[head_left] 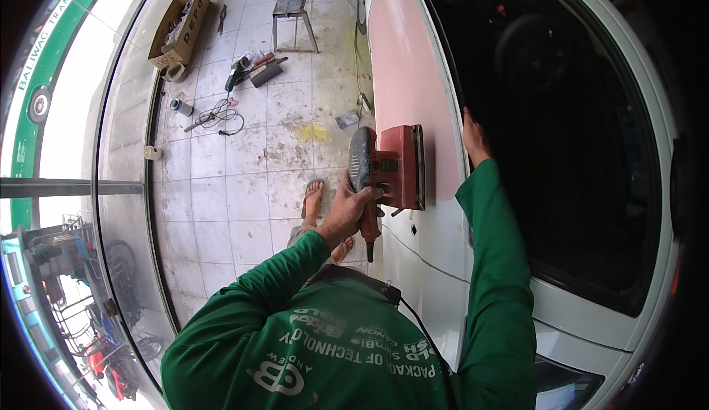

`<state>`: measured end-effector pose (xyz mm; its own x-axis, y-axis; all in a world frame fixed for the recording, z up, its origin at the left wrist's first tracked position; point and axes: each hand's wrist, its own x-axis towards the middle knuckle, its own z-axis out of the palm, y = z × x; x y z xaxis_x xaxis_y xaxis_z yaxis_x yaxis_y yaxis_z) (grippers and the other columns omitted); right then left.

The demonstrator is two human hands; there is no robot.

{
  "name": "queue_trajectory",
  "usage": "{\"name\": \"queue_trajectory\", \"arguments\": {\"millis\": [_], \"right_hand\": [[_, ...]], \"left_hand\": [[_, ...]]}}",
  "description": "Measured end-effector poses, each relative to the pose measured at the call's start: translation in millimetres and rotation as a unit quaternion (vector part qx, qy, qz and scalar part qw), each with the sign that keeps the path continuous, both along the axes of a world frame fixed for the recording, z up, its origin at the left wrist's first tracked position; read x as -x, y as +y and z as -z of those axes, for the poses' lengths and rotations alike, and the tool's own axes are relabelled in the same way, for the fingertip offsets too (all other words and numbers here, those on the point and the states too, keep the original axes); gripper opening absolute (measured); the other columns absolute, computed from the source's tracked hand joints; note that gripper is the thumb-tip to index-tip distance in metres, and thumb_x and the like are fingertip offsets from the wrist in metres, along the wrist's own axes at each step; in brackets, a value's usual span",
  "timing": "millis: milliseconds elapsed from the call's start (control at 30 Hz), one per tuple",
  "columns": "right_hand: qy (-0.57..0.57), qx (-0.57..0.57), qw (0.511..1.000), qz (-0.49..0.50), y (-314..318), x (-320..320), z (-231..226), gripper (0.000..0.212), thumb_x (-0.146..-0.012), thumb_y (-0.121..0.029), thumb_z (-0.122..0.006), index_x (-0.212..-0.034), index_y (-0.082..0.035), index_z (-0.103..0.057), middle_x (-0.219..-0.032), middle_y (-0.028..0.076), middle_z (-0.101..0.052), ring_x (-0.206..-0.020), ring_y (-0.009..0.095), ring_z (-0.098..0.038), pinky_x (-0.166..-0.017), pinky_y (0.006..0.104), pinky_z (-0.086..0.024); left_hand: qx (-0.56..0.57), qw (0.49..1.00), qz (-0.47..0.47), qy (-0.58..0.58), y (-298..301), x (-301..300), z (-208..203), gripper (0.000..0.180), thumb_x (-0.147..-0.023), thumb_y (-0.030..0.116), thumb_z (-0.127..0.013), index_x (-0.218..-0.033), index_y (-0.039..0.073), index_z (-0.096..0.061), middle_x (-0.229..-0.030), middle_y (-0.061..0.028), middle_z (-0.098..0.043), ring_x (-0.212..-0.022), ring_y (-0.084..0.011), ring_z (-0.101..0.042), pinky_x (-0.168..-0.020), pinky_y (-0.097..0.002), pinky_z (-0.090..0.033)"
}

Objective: The person plugs a power strip into a wall socket and then uses an electric sander to smooth the surface of a white car door. The door has pink primer applied to it, and the person moves the sander across the panel to prepare it for painting.

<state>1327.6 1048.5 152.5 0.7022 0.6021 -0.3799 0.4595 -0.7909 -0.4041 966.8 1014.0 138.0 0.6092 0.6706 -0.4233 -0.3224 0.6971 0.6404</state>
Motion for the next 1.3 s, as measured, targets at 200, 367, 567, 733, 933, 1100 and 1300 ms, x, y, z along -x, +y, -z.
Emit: {"name": "queue_trajectory", "arguments": {"millis": [200,367,567,733,933,1100,1300], "right_hand": [[-0.021,-0.054,0.996,-0.07,1,-6,8,0.093,-0.102,-0.075,-0.024,-0.141,0.001,-0.062,-0.14,0.032,-0.061,-0.138,0.05,-0.051,-0.116,0.05,-0.041],[0.023,-0.029,0.999,-0.012,-2,-11,14,0.084,-0.104,-0.071,-0.029,-0.142,-0.004,-0.063,-0.146,0.03,-0.058,-0.137,0.049,-0.053,-0.115,0.0501,-0.042],[0.036,-0.088,0.995,-0.023,-4,-15,31,0.081,-0.105,-0.068,-0.031,-0.141,-0.003,-0.063,-0.14,0.032,-0.06,-0.135,0.05,-0.052,-0.114,0.048,-0.043],[0.052,-0.133,0.989,-0.042,-12,-25,47,0.089,-0.102,-0.074,-0.03,-0.145,-0.003,-0.06,-0.146,0.03,-0.058,-0.139,0.049,-0.051,-0.117,0.0481,-0.039],[0.092,-0.148,0.984,-0.028,-17,-34,48,0.094,-0.1,-0.078,-0.03,-0.15,-0.002,-0.054,-0.149,0.03,-0.055,-0.143,0.046,-0.048,-0.12,0.0465,-0.036],[0.092,-0.108,0.99,-0.015,4,9,12,0.09,-0.102,-0.076,-0.03,-0.149,-0.004,-0.056,-0.149,0.03,-0.056,-0.143,0.046,-0.048,-0.12,0.0451,-0.036],[0.058,-0.124,0.991,-0.004,-9,-5,23,0.091,-0.103,-0.074,-0.034,-0.146,0.002,-0.057,-0.149,0.028,-0.057,-0.144,0.044,-0.048,-0.122,0.0423,-0.034]], "left_hand": [[0.032,0.999,-0.037,0.016,-48,-29,-8,0.049,-0.088,-0.001,-0.067,-0.128,0.006,-0.042,-0.093,-0.0107,-0.063,-0.062,-0.0222,-0.066,-0.052,-0.0383,-0.056],[0.044,0.995,-0.056,0.068,-18,-47,-12,0.046,-0.087,-0.003,-0.067,-0.124,0.005,-0.042,-0.085,-0.011,-0.061,-0.055,-0.0227,-0.062,-0.048,-0.039,-0.054],[0.021,0.998,-0.024,0.055,52,-68,-13,0.04,-0.088,0.0,-0.067,-0.12,0.005,-0.044,-0.083,-0.0112,-0.062,-0.057,-0.0226,-0.062,-0.049,-0.04,-0.054],[0.027,0.998,-0.017,0.053,109,-83,11,0.032,-0.088,0.0,-0.067,-0.114,0.004,-0.049,-0.084,-0.0096,-0.062,-0.059,-0.0215,-0.062,-0.051,-0.0386,-0.054],[0.035,0.998,-0.018,0.043,67,-77,-3,0.047,-0.088,-0.001,-0.067,-0.124,0.007,-0.037,-0.085,-0.011,-0.06,-0.056,-0.0222,-0.061,-0.049,-0.0386,-0.054],[0.019,0.996,-0.029,0.081,1,-57,-26,0.053,-0.086,-0.005,-0.067,-0.128,0.007,-0.036,-0.09,-0.0099,-0.059,-0.057,-0.0206,-0.062,-0.048,-0.0376,-0.054],[0.04,0.996,-0.046,0.059,71,-86,-16,0.037,-0.089,0.0,-0.068,-0.117,0.008,-0.044,-0.083,-0.0105,-0.06,-0.057,-0.0219,-0.061,-0.047,-0.0393,-0.053]]}}
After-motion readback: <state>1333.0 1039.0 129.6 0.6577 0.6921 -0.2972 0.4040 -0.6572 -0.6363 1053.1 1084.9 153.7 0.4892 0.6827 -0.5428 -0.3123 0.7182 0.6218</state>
